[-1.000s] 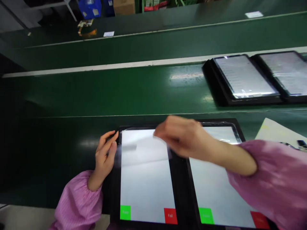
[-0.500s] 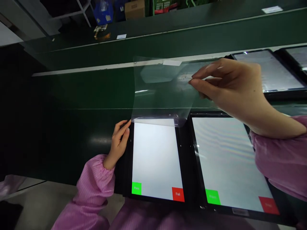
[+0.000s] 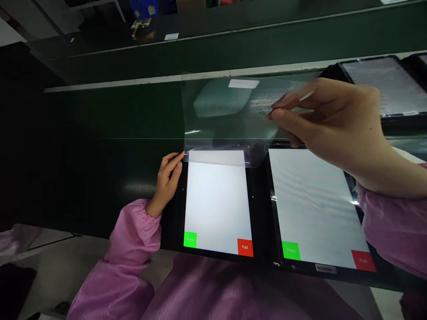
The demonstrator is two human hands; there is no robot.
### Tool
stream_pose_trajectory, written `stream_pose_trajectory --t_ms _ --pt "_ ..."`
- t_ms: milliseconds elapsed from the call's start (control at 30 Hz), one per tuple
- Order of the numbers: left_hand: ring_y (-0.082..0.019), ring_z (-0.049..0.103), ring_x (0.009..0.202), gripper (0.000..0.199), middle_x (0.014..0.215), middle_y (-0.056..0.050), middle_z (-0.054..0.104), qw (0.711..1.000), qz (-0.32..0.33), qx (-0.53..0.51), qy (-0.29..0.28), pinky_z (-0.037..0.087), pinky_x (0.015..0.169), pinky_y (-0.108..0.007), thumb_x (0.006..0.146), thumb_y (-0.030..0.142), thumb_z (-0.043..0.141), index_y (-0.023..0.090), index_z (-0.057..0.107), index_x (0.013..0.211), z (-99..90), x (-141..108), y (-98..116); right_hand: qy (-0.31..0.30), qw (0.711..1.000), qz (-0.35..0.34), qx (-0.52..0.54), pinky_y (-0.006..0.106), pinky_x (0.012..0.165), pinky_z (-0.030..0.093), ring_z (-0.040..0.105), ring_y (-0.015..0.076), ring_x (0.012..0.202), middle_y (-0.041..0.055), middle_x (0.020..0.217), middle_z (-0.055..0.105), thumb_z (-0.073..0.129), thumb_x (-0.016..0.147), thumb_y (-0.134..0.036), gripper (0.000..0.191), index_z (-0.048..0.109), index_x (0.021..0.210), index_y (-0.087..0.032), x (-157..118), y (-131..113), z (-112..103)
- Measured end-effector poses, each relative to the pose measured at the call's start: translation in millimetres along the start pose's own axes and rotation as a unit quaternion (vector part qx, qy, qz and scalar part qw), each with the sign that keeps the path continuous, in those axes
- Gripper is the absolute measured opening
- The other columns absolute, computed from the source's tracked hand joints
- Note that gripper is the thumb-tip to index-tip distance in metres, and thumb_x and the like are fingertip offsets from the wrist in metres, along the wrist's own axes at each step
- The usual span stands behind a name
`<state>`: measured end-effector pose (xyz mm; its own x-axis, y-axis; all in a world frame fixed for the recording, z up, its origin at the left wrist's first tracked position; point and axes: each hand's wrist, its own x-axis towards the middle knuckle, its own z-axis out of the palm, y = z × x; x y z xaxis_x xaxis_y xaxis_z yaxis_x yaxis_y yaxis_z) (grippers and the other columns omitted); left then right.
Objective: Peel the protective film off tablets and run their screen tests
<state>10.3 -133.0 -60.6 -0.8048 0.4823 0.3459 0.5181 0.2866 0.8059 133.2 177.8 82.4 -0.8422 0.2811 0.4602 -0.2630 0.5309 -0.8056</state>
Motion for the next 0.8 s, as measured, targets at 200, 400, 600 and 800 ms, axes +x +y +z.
stream_pose_trajectory --t_ms 200,400,600,800 --pt "-0.024 0.065 0.129 0.044 0.133 -0.009 0.068 1.000 0.010 0.001 0.005 0.052 0.114 -0.040 0.108 0.056 0.053 0.028 0.075 0.135 0.5 1 -2 -0.036 0.997 0.062 0.014 0.022 0.036 0.044 0.054 0.0060 0.042 -0.0028 0.086 0.076 0.080 0.090 -0.029 0.010 0.072 0.092 -0.023 -28 -4 5" --pt "-0.025 0.062 0.133 0.043 0.133 -0.008 0.069 1.000 0.023 -0.004 0.007 0.049 0.117 -0.043 0.108 0.056 0.054 0.029 0.074 0.135 -0.1 1 -2 -0.067 0.993 0.094 0.002 0.021 0.031 0.042 0.055 0.0082 0.038 -0.0006 0.084 0.078 0.079 0.090 -0.032 0.011 0.072 0.093 -0.024 -50 -8 5" --pt "-0.024 0.062 0.133 0.045 0.133 -0.009 0.068 1.000 0.021 -0.013 0.004 0.047 0.119 -0.043 0.108 0.057 0.053 0.027 0.074 0.135 -0.7 0 -3 -0.093 0.992 0.090 -0.005 0.018 0.033 0.046 0.058 0.0081 0.040 -0.0017 0.080 0.078 0.080 0.092 -0.034 0.011 0.073 0.092 -0.025 -62 -18 7" --pt "-0.026 0.062 0.136 0.049 0.137 -0.010 0.070 1.000 0.001 -0.018 0.010 0.047 0.121 -0.045 0.105 0.062 0.055 0.026 0.075 0.132 0.1 0 1 -0.124 0.988 0.042 -0.079 0.023 0.044 0.057 0.062 0.0107 0.045 -0.0051 0.081 0.079 0.075 0.097 -0.039 0.008 0.078 0.102 -0.034 -79 -18 7"
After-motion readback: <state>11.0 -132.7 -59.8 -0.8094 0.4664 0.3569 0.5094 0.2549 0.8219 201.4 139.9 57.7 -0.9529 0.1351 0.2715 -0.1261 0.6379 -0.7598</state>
